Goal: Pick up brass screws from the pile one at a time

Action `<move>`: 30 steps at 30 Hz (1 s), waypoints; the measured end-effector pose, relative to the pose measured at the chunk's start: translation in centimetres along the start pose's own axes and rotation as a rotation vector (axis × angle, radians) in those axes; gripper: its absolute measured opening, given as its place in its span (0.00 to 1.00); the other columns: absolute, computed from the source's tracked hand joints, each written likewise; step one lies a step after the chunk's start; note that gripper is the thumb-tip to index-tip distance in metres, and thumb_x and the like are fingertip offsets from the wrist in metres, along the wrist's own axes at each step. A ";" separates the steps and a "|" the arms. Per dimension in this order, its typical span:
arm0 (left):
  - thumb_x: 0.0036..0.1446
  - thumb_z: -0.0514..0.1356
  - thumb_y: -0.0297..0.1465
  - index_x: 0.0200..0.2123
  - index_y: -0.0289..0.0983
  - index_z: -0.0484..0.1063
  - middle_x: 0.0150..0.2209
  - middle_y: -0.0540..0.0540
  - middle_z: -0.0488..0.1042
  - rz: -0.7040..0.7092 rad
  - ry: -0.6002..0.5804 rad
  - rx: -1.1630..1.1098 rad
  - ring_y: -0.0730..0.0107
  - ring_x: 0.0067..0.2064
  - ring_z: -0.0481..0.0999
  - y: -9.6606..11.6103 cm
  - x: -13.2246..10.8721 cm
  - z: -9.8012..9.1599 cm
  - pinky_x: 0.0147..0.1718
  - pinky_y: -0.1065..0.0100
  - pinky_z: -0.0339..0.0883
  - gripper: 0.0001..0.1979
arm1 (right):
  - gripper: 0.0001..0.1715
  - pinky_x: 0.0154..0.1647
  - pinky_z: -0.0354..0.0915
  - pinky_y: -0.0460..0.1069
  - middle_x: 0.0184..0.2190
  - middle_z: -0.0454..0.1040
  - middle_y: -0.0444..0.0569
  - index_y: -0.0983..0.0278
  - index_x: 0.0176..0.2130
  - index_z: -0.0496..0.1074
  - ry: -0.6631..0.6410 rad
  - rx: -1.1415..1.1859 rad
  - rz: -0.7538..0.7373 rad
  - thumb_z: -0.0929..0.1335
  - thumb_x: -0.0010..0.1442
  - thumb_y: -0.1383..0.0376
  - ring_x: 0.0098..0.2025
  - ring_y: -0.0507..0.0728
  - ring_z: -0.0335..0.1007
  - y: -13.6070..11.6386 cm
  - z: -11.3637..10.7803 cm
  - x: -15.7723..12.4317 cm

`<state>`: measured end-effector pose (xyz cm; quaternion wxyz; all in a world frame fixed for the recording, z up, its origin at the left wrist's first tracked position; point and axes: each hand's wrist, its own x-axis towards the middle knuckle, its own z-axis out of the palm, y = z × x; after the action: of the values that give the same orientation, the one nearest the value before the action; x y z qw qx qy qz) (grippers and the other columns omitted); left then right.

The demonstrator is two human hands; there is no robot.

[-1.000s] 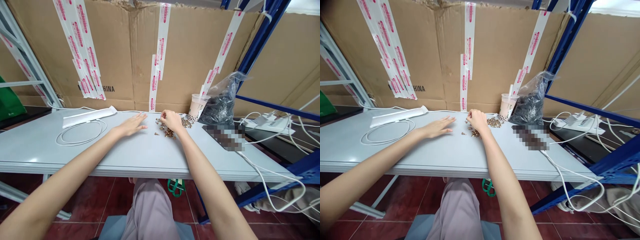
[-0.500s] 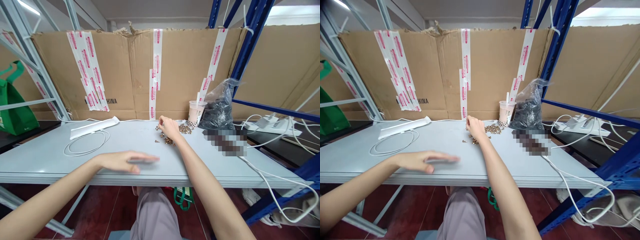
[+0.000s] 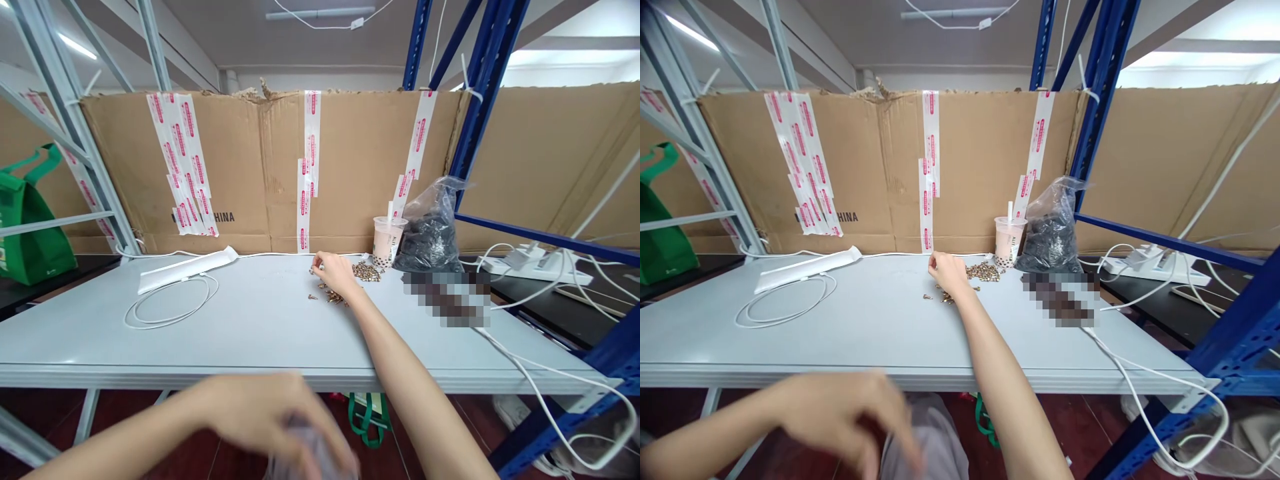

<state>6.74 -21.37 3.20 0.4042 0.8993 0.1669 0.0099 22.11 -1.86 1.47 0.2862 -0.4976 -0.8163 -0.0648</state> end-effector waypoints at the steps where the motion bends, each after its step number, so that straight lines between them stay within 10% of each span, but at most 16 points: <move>1: 0.55 0.55 0.40 0.48 0.42 0.70 0.45 0.47 0.74 -0.035 0.173 0.010 0.66 0.45 0.73 -0.5 -0.3 -1.8 0.45 0.70 0.64 0.19 | 0.08 0.30 0.52 0.46 0.35 0.75 0.45 0.61 0.35 0.69 -0.018 0.004 0.004 0.62 0.55 0.64 0.37 0.54 0.68 -0.1 -0.1 -0.1; 5: 0.53 0.55 0.41 0.40 0.39 0.74 0.44 0.46 0.75 -0.277 0.744 0.294 0.63 0.46 0.71 -7.0 -2.4 -10.3 0.49 0.64 0.60 0.16 | 0.08 0.30 0.52 0.46 0.34 0.75 0.45 0.61 0.33 0.71 -0.127 0.038 0.003 0.63 0.52 0.65 0.36 0.54 0.68 -0.5 -0.5 -0.2; 10: 0.48 0.57 0.42 0.39 0.38 0.74 0.42 0.44 0.75 -0.558 0.967 0.492 0.58 0.45 0.71 -16.3 -5.7 -16.9 0.45 0.63 0.61 0.18 | 0.08 0.29 0.52 0.45 0.33 0.76 0.45 0.62 0.30 0.72 -0.226 0.104 -0.022 0.64 0.49 0.65 0.33 0.53 0.67 -1.2 -0.8 -0.5; 17: 0.48 0.56 0.39 0.37 0.35 0.74 0.38 0.43 0.76 -0.604 1.094 0.518 0.62 0.39 0.72 -22.5 -7.9 -16.5 0.39 0.66 0.62 0.17 | 0.08 0.29 0.53 0.44 0.32 0.75 0.44 0.62 0.31 0.71 -0.270 0.193 -0.111 0.63 0.49 0.67 0.32 0.51 0.66 -1.1 -0.5 -0.5; 30: 0.46 0.58 0.37 0.40 0.38 0.73 0.38 0.46 0.75 -0.581 0.956 0.607 0.63 0.41 0.70 -19.6 -7.3 -15.6 0.40 0.67 0.61 0.17 | 0.08 0.30 0.55 0.43 0.28 0.73 0.44 0.65 0.29 0.70 -0.305 0.369 -0.127 0.62 0.47 0.68 0.29 0.49 0.65 -1.0 0.3 -0.3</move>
<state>-8.26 -0.20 0.23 -0.0015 0.7880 0.5615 0.2526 21.20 -2.45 1.28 0.2409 -0.3887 -0.8776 0.1436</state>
